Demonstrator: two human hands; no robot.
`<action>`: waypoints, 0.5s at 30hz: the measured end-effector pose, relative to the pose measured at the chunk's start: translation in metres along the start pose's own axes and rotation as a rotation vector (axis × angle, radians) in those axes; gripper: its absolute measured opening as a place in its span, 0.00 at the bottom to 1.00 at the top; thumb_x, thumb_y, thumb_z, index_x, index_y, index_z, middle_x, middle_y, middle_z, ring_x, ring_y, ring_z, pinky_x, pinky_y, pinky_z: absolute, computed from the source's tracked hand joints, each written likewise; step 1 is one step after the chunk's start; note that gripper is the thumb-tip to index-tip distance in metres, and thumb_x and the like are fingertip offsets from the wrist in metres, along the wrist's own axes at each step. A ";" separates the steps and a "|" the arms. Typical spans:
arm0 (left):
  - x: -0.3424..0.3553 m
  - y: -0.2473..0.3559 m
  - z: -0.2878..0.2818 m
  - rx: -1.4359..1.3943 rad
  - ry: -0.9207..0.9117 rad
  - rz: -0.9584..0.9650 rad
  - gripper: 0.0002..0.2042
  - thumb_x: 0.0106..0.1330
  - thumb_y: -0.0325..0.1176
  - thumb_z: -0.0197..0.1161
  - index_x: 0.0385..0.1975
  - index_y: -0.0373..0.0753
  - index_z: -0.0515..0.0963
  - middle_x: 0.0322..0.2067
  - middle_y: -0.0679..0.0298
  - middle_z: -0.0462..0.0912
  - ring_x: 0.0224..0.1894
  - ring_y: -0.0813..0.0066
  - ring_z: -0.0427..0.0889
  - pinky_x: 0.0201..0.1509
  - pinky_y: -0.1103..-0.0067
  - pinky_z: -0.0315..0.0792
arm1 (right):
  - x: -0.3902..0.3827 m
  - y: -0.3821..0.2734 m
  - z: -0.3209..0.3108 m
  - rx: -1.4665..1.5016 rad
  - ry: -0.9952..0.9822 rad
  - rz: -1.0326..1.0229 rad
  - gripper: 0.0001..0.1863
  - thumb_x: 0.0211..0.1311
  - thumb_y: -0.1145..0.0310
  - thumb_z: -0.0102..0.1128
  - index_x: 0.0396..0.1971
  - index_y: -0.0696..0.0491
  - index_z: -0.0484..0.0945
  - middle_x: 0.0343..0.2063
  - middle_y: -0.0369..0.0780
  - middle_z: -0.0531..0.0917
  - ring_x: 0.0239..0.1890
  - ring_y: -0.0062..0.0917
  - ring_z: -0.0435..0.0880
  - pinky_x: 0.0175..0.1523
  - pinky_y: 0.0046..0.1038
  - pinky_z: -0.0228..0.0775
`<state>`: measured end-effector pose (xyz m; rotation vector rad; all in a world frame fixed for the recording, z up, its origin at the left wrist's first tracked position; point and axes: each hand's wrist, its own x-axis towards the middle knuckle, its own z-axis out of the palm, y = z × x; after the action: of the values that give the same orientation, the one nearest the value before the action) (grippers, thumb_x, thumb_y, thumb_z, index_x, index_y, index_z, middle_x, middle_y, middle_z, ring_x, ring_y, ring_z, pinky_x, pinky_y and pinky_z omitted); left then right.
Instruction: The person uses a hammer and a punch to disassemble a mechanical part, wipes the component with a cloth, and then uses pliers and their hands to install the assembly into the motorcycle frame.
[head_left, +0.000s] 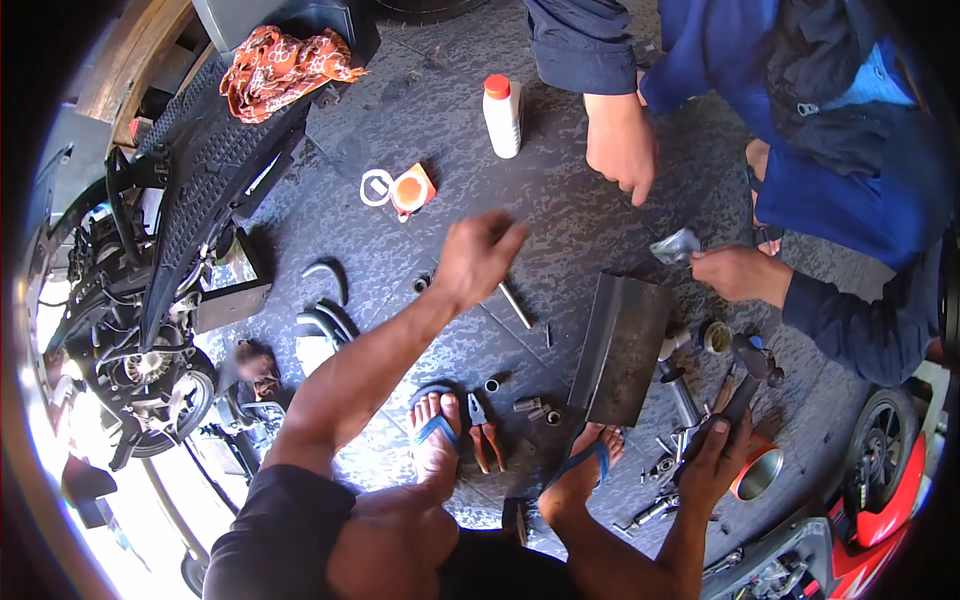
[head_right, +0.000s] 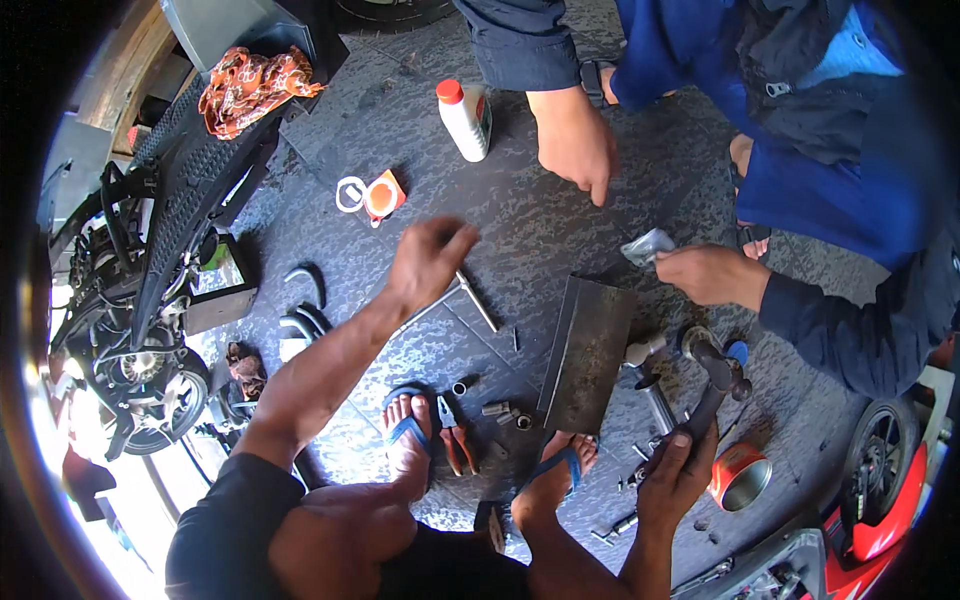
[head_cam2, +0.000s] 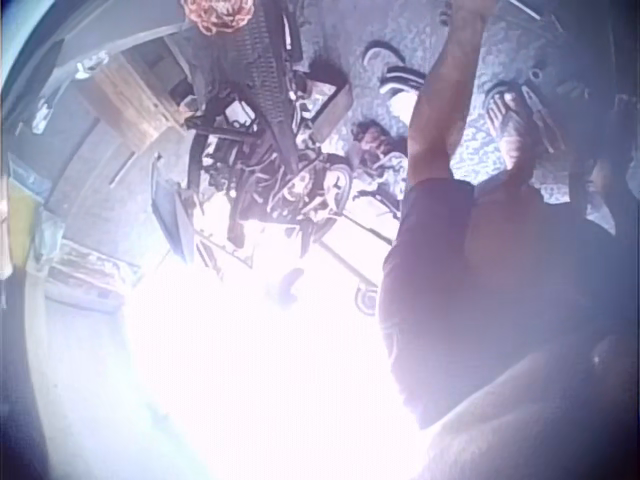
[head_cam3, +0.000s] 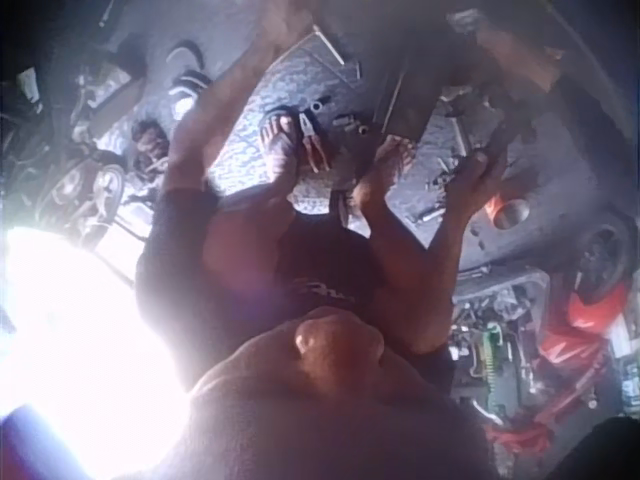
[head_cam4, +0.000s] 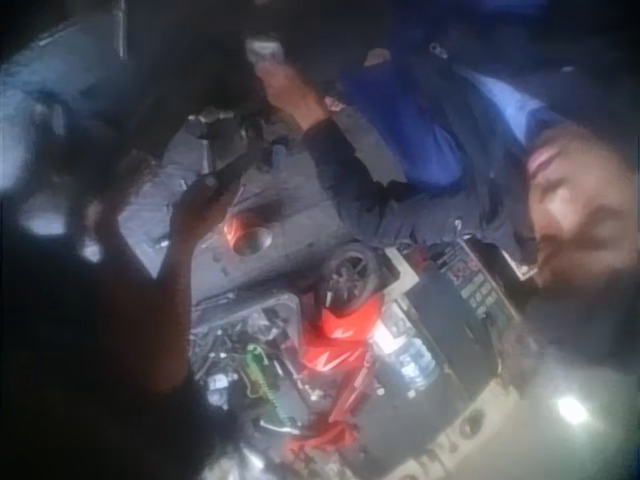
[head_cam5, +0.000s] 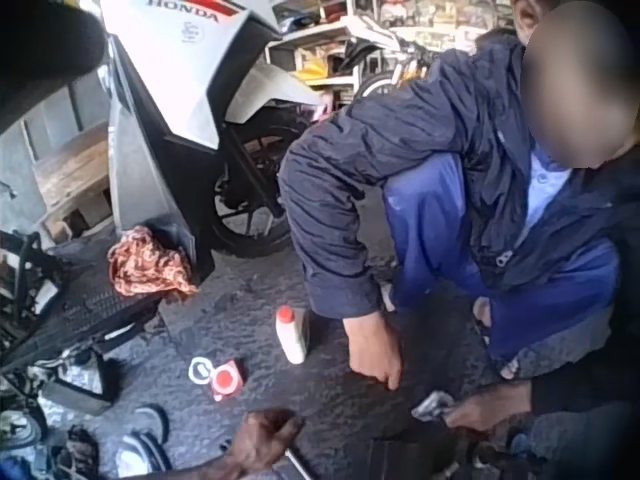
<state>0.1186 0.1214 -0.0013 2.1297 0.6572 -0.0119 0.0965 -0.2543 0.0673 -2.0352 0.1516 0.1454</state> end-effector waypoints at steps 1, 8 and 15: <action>-0.017 -0.021 0.001 0.102 0.032 0.004 0.16 0.67 0.40 0.61 0.35 0.29 0.82 0.31 0.45 0.84 0.36 0.49 0.85 0.43 0.63 0.76 | -0.002 0.004 -0.002 0.006 0.013 0.013 0.20 0.77 0.62 0.48 0.61 0.57 0.67 0.21 0.28 0.68 0.19 0.08 0.62 0.22 0.17 0.52; -0.060 -0.113 0.042 0.611 0.066 0.214 0.24 0.61 0.30 0.60 0.58 0.36 0.69 0.46 0.51 0.78 0.52 0.50 0.77 0.59 0.62 0.72 | -0.011 0.000 0.001 0.040 0.008 0.037 0.16 0.77 0.64 0.48 0.57 0.55 0.69 0.20 0.26 0.66 0.17 0.08 0.61 0.20 0.16 0.51; -0.034 -0.136 0.061 0.628 0.077 0.122 0.14 0.63 0.30 0.56 0.48 0.34 0.72 0.38 0.47 0.81 0.43 0.48 0.83 0.49 0.61 0.78 | -0.026 0.000 -0.004 0.018 -0.019 -0.012 0.18 0.77 0.62 0.48 0.58 0.57 0.69 0.19 0.27 0.66 0.16 0.08 0.62 0.19 0.16 0.51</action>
<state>0.0410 0.1233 -0.1328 2.7842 0.6202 -0.0789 0.0706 -0.2572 0.0736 -2.0164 0.1282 0.1550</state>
